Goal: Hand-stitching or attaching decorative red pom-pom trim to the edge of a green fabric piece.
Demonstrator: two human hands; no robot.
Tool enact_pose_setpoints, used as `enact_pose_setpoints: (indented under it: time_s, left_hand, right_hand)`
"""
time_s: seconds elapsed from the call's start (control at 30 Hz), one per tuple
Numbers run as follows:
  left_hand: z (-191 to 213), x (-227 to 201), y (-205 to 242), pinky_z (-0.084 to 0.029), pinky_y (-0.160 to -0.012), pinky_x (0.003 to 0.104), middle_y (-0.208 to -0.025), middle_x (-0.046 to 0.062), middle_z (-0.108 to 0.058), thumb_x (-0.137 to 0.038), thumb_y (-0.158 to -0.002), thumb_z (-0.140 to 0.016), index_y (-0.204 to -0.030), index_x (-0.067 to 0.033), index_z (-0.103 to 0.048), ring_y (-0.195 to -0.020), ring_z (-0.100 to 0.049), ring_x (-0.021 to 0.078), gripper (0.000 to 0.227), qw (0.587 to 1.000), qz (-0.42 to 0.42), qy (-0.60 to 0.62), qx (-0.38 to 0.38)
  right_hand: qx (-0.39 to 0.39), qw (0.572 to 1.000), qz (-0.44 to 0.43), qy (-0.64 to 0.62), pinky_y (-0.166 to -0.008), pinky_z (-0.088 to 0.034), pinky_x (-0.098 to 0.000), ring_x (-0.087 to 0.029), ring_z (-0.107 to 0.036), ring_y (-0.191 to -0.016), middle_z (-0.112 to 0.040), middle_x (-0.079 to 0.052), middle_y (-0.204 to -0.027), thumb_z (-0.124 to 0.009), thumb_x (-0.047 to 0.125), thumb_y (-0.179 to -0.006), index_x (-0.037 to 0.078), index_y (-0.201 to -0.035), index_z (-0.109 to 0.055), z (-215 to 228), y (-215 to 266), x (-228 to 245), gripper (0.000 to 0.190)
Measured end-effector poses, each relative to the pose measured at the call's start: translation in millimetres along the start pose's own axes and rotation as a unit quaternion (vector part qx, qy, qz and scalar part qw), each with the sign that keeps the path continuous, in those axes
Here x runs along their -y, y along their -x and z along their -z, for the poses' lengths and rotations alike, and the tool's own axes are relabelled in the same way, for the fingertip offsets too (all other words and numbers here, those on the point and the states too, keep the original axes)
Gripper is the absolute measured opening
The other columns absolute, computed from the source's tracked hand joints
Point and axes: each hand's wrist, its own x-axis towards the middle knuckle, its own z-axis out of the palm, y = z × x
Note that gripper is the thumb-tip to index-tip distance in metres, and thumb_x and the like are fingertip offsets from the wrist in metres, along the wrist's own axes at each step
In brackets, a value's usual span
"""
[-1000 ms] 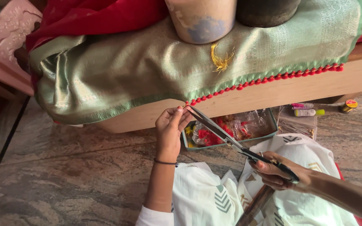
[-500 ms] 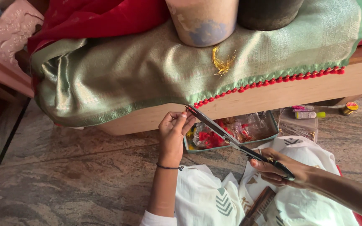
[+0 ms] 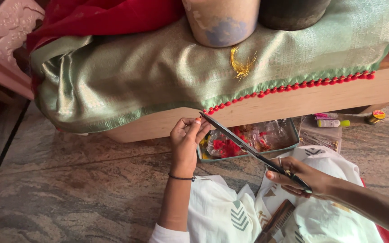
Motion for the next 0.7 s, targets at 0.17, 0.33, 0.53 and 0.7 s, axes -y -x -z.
enact_pose_setpoints:
  time_s: [0.17, 0.33, 0.53, 0.7]
  left_hand:
    - [16.2, 20.6, -14.4, -0.061, -0.094, 0.041, -0.104, 0.018, -0.072, -0.004, -0.099, -0.062, -0.095, 0.0012, -0.059, -0.099, -0.072, 0.0268, 0.007, 0.999, -0.014, -0.029, -0.032]
    - [44.6, 39.3, -50.3, -0.045, -0.106, 0.041, -0.118, 0.001, -0.063, -0.007, -0.077, -0.082, -0.114, -0.0159, -0.055, -0.119, -0.057, 0.0170, 0.047, 0.960, -0.072, -0.232, -0.139]
    - [46.7, 17.5, -73.4, -0.038, -0.092, 0.038, -0.106, -0.002, -0.070, -0.030, -0.086, -0.076, -0.104, -0.0150, -0.069, -0.106, -0.059, 0.0138, 0.025, 0.986, 0.163, -0.012, -0.023]
    - [24.0, 10.2, -53.9, -0.046, -0.088, 0.027, -0.093, 0.002, -0.077, -0.019, -0.094, -0.073, -0.094, -0.0026, -0.079, -0.088, -0.065, 0.0080, 0.018, 0.980, 0.028, -0.136, 0.145]
  right_hand:
    - [-0.008, 0.999, -0.020, -0.034, -0.031, -0.027, -0.0270, -0.009, -0.036, -0.031, -0.040, 0.003, -0.044, -0.068, 0.051, -0.088, 0.007, -0.090, -0.055, 9.1, -0.4, -18.3, 0.046]
    - [-0.032, 0.999, -0.020, -0.020, -0.032, -0.029, -0.0271, -0.009, -0.039, -0.034, -0.040, 0.004, -0.047, -0.066, 0.057, -0.086, 0.006, -0.091, -0.056, 33.0, 12.1, -37.5, 0.052]
    - [-0.090, 0.993, -0.050, 0.055, -0.033, -0.031, -0.0310, -0.013, -0.040, -0.033, -0.042, 0.001, -0.045, -0.069, 0.057, -0.078, 0.013, -0.098, -0.059, 48.6, 27.2, -11.2, 0.050]
    - [-0.084, 0.985, -0.057, 0.142, -0.036, -0.033, -0.0334, -0.015, -0.042, -0.037, -0.043, -0.003, -0.048, -0.072, 0.057, -0.084, 0.008, -0.079, -0.057, 67.7, 25.3, -1.4, 0.052]
